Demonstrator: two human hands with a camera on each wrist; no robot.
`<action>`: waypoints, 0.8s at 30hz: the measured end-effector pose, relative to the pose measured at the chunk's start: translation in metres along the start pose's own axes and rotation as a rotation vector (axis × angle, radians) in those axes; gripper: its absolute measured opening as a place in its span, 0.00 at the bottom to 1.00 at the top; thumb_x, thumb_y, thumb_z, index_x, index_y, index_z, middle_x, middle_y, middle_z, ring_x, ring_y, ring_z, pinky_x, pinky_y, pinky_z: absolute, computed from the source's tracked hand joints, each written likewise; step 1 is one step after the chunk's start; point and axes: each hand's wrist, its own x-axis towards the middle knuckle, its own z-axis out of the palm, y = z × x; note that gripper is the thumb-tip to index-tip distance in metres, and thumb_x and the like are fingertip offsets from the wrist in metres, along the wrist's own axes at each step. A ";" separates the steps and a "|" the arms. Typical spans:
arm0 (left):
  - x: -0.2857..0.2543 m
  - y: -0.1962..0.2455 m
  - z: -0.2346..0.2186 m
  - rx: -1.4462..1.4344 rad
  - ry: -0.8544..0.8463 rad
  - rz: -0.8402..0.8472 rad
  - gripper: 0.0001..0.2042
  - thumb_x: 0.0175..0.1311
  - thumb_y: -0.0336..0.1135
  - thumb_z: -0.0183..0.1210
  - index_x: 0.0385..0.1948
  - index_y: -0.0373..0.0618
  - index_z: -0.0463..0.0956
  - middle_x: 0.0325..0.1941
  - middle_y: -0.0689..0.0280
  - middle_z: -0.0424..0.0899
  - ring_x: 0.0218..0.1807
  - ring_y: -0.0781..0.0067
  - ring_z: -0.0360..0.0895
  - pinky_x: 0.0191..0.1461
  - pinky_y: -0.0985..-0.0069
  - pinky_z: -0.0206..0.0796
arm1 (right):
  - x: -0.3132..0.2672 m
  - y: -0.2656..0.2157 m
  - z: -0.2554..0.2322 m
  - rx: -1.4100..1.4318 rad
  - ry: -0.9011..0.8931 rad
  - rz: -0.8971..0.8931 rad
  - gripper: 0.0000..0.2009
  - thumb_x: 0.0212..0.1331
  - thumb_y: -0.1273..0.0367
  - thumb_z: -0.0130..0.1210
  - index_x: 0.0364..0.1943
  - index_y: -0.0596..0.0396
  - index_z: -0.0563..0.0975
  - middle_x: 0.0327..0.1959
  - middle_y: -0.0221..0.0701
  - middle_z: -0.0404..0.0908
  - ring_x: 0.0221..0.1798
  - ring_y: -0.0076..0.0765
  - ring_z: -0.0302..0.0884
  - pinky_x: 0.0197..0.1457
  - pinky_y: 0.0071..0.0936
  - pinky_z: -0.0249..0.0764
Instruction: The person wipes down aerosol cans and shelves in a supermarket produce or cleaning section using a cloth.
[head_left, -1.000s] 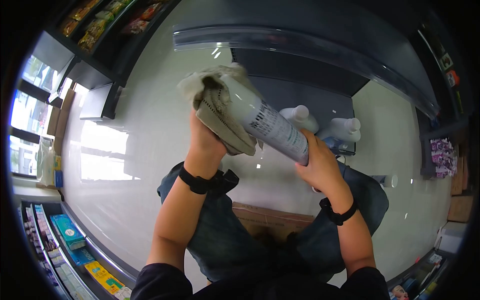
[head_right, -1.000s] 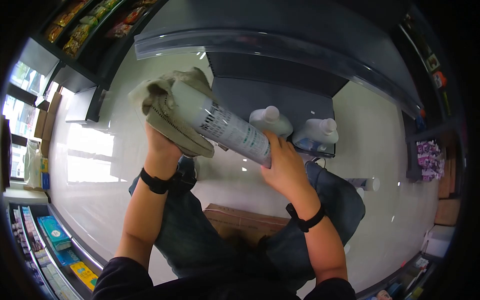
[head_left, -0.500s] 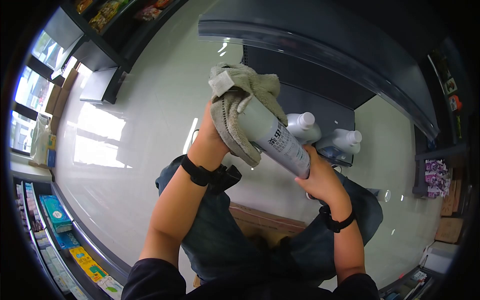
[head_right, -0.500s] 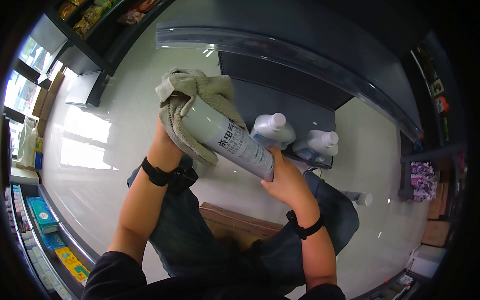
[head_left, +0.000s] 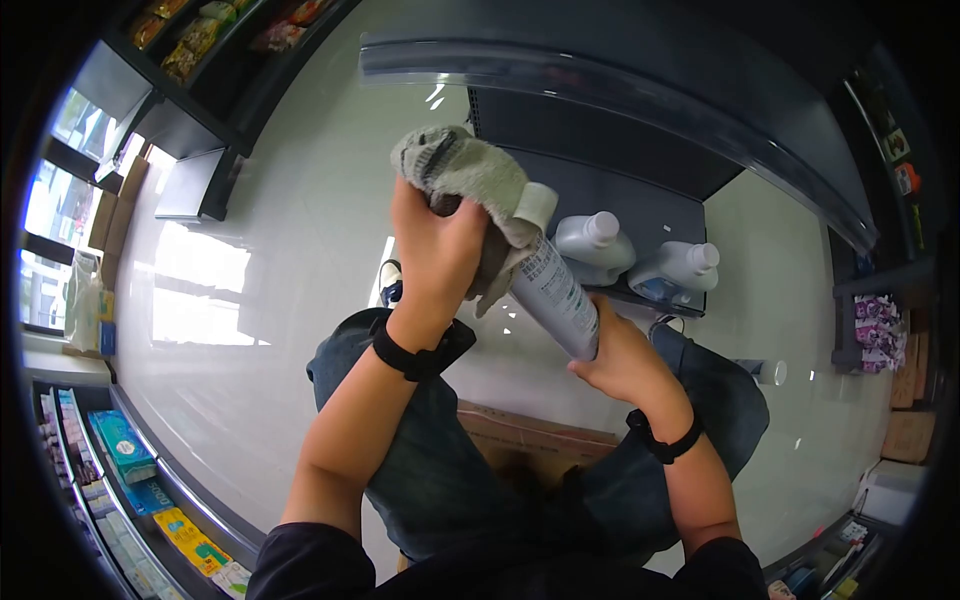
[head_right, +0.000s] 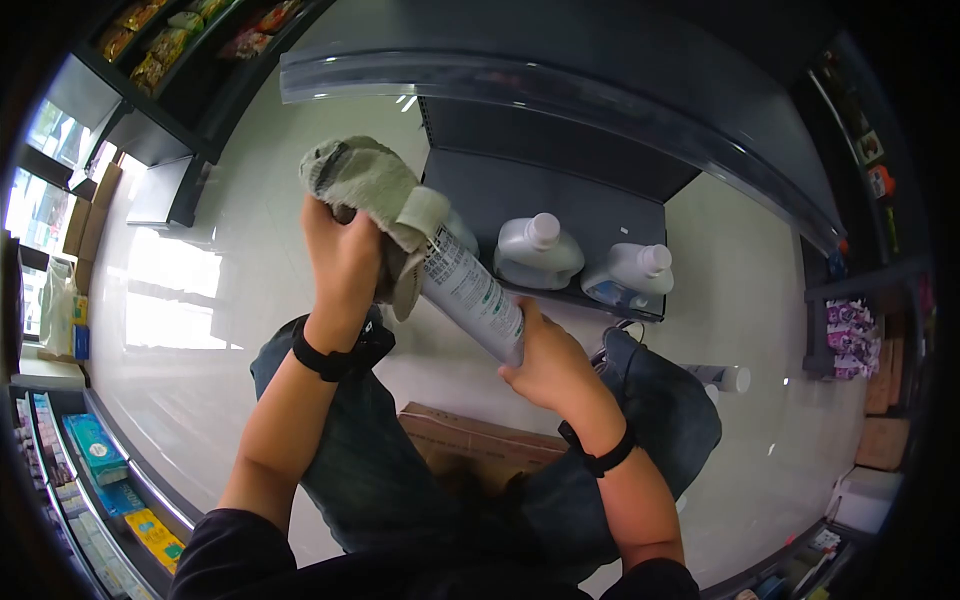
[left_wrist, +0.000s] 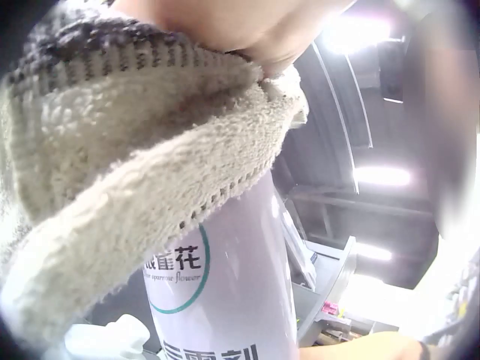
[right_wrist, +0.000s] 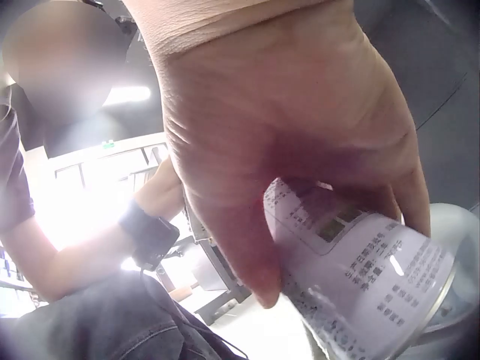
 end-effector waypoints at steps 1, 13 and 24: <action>-0.004 0.002 0.004 0.037 0.032 0.008 0.21 0.62 0.25 0.60 0.57 0.37 0.68 0.53 0.60 0.80 0.52 0.69 0.80 0.61 0.71 0.71 | -0.001 -0.003 0.002 -0.001 -0.005 -0.001 0.41 0.48 0.68 0.71 0.68 0.61 0.62 0.54 0.58 0.81 0.58 0.65 0.79 0.61 0.45 0.76; -0.006 -0.016 0.007 -0.486 -0.047 -0.519 0.22 0.66 0.30 0.62 0.61 0.41 0.68 0.52 0.61 0.82 0.53 0.69 0.83 0.56 0.68 0.77 | -0.005 0.002 0.005 0.269 -0.226 -0.063 0.38 0.45 0.69 0.72 0.64 0.61 0.67 0.60 0.52 0.78 0.62 0.60 0.78 0.63 0.43 0.75; -0.006 -0.027 0.000 -0.857 -0.383 -0.292 0.26 0.66 0.37 0.65 0.64 0.40 0.70 0.58 0.59 0.81 0.58 0.65 0.81 0.63 0.65 0.75 | -0.003 0.000 0.004 0.576 -0.408 -0.306 0.48 0.44 0.66 0.76 0.72 0.63 0.61 0.68 0.46 0.72 0.71 0.43 0.68 0.75 0.36 0.62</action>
